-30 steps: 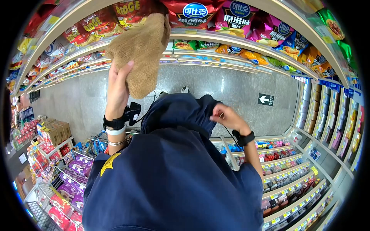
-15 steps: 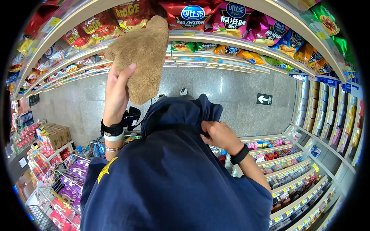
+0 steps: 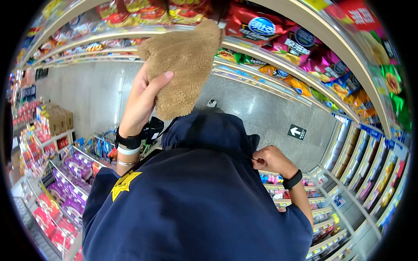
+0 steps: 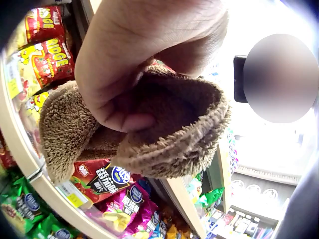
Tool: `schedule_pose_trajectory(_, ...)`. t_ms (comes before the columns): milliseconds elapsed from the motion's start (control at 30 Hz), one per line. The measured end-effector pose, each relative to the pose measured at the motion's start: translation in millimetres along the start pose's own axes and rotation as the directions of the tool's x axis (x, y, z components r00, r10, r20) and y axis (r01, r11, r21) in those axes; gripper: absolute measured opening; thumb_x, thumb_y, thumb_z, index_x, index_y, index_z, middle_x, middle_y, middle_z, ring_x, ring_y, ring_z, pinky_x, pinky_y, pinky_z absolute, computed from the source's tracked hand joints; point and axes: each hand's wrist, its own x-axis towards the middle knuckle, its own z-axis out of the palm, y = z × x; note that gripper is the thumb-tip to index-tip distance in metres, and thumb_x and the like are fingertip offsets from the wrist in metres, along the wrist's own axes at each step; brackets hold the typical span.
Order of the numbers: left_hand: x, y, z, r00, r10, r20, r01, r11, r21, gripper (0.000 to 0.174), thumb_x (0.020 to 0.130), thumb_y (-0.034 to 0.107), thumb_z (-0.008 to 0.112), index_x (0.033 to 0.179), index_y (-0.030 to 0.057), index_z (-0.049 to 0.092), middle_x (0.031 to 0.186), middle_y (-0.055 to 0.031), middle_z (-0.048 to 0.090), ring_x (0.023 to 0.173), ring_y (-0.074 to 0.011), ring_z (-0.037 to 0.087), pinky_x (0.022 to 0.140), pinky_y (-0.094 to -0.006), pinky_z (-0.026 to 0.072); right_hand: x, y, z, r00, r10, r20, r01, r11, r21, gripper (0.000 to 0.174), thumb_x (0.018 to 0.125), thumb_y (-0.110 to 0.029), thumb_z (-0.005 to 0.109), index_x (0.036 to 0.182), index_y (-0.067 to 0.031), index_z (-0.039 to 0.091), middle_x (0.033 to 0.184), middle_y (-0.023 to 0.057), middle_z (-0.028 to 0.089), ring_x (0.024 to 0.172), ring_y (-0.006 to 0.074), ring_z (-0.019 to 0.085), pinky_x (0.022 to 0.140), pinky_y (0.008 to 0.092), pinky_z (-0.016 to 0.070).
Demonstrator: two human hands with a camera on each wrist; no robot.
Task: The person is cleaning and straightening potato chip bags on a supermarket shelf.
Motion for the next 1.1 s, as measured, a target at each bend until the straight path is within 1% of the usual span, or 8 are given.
schedule_pose_trajectory(100,-4,-1,-6,0.999,0.018,-0.044,-0.020,0.999,-0.032,0.047,0.090,0.009,0.061,0.133,-0.0004,0.043,0.120,-0.0073,0.060,0.107,-0.0129,0.057,0.091,-0.0279,0.0462,13,16,17,1.000,-0.003,0.006,0.002,0.999,0.032,0.012,0.070,-0.007,0.067,0.064,-0.0032,0.057,0.057,0.0140,0.053,0.049,0.0294,0.054,0.047,0.0342,0.0409)
schedule_pose_trajectory(200,-9,-6,-9,0.996,0.022,-0.092,-0.026,0.999,-0.042,0.047,0.090,0.009,0.061,0.132,-0.0002,0.044,0.119,-0.0072,0.060,0.107,-0.0127,0.057,0.091,-0.0279,0.0466,13,31,42,0.960,0.232,0.158,-0.279,0.846,0.454,0.033,0.091,-0.032,0.061,0.084,-0.0008,0.067,0.065,0.0087,0.063,0.057,0.0199,0.062,0.058,0.0297,0.0500)
schedule_pose_trajectory(300,-13,-8,-9,0.994,-0.008,-0.109,0.000,0.997,-0.075,0.046,0.090,0.009,0.061,0.132,-0.0004,0.044,0.117,-0.0071,0.060,0.106,-0.0124,0.057,0.090,-0.0277,0.0468,5,32,54,0.695,0.539,0.476,-0.601,0.071,0.796,0.053,0.096,-0.050,0.047,0.090,-0.0003,0.066,0.069,0.0041,0.063,0.062,0.0163,0.061,0.065,0.0269,0.0514)
schedule_pose_trajectory(400,-10,-8,-9,0.995,-0.033,-0.090,0.025,0.996,-0.085,0.045,0.090,0.009,0.062,0.131,-0.0006,0.045,0.116,-0.0070,0.061,0.105,-0.0121,0.058,0.090,-0.0276,0.0470,9,15,60,0.695,0.613,0.375,-0.707,0.488,0.513,0.060,0.098,-0.056,0.037,0.088,-0.0025,0.063,0.067,0.0015,0.058,0.061,0.0124,0.056,0.062,0.0249,0.0483)
schedule_pose_trajectory(533,-1,-10,-5,0.997,-0.046,-0.055,0.041,0.995,-0.091,0.043,0.090,0.010,0.062,0.129,-0.0010,0.047,0.115,-0.0067,0.061,0.104,-0.0121,0.058,0.089,-0.0272,0.0472,-3,49,84,0.852,0.468,0.237,-0.433,0.372,0.821,0.041,0.098,-0.035,0.050,0.070,-0.0051,0.054,0.059,-0.0046,0.045,0.054,0.0051,0.042,0.050,0.0244,0.0333)
schedule_pose_trajectory(667,5,-12,-1,0.999,-0.019,-0.027,0.018,0.999,-0.048,0.043,0.090,0.010,0.062,0.128,-0.0012,0.047,0.115,-0.0067,0.061,0.104,-0.0121,0.058,0.089,-0.0269,0.0472,-40,85,116,0.850,0.514,0.111,-0.468,0.642,0.607,0.038,0.097,-0.024,0.052,0.065,-0.0054,0.058,0.058,-0.0050,0.048,0.052,0.0033,0.040,0.048,0.0221,0.0330)
schedule_pose_trajectory(800,5,-12,-3,0.999,-0.031,0.019,0.032,0.998,-0.045,0.043,0.090,0.010,0.062,0.129,-0.0013,0.046,0.117,-0.0069,0.060,0.106,-0.0118,0.057,0.090,-0.0270,0.0467,-11,33,78,0.698,0.600,0.392,-0.631,0.255,0.733,0.046,0.098,-0.042,0.048,0.073,-0.0055,0.058,0.060,-0.0039,0.048,0.054,0.0045,0.042,0.049,0.0229,0.0352)
schedule_pose_trajectory(1100,6,-14,-2,1.000,-0.013,0.023,0.015,0.996,-0.089,0.044,0.090,0.012,0.063,0.129,-0.0016,0.046,0.117,-0.0068,0.060,0.106,-0.0115,0.057,0.090,-0.0272,0.0465,-23,66,113,0.858,0.462,0.225,-0.443,0.442,0.780,0.041,0.099,-0.030,0.052,0.064,-0.0086,0.051,0.057,-0.0059,0.042,0.051,0.0040,0.036,0.050,0.0227,0.0305)
